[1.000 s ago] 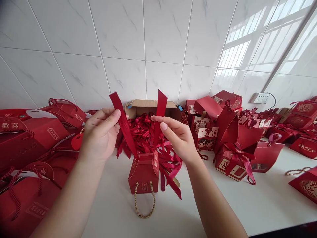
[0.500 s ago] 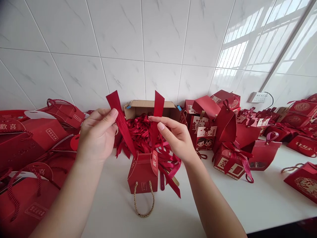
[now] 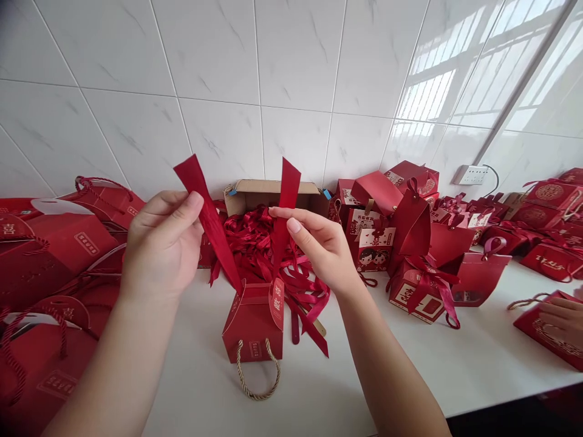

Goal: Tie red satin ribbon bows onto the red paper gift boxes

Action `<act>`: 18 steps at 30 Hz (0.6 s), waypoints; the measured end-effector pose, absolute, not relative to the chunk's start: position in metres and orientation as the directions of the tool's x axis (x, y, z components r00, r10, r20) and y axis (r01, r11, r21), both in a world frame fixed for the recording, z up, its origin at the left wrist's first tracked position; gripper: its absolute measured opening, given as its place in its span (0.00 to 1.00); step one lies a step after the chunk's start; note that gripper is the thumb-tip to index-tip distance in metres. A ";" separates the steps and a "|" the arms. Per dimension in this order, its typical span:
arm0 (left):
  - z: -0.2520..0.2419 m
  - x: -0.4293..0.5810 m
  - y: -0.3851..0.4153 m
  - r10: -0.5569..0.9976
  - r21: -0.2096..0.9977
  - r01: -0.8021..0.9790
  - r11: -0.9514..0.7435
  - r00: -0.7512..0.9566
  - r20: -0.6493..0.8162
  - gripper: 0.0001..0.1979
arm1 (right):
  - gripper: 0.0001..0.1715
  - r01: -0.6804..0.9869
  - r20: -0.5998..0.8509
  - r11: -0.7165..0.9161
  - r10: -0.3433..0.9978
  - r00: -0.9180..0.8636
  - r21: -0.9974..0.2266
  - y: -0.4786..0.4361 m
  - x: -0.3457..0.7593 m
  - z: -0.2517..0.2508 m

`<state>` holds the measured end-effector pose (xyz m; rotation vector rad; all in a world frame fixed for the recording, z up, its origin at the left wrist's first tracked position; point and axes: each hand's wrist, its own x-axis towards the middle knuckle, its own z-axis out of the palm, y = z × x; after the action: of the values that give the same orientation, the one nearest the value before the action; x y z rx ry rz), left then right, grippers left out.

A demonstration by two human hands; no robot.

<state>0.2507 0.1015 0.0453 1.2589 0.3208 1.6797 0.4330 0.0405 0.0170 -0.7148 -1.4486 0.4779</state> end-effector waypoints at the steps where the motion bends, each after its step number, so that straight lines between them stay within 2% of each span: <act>1: 0.046 0.251 0.101 0.810 0.689 -0.533 -0.491 0.012 0.586 0.06 | 0.12 0.124 0.721 0.710 0.688 0.086 -0.693 0.040 0.433 0.017; 18: 0.048 0.248 0.094 0.799 0.687 -0.514 -0.514 0.005 0.601 0.08 | 0.13 0.107 0.721 0.713 0.689 0.079 -0.693 0.039 0.432 0.018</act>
<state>0.2477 0.0943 0.0481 1.2888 0.3313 1.6937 0.4317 0.0387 0.0182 -0.6990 -1.4505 0.4929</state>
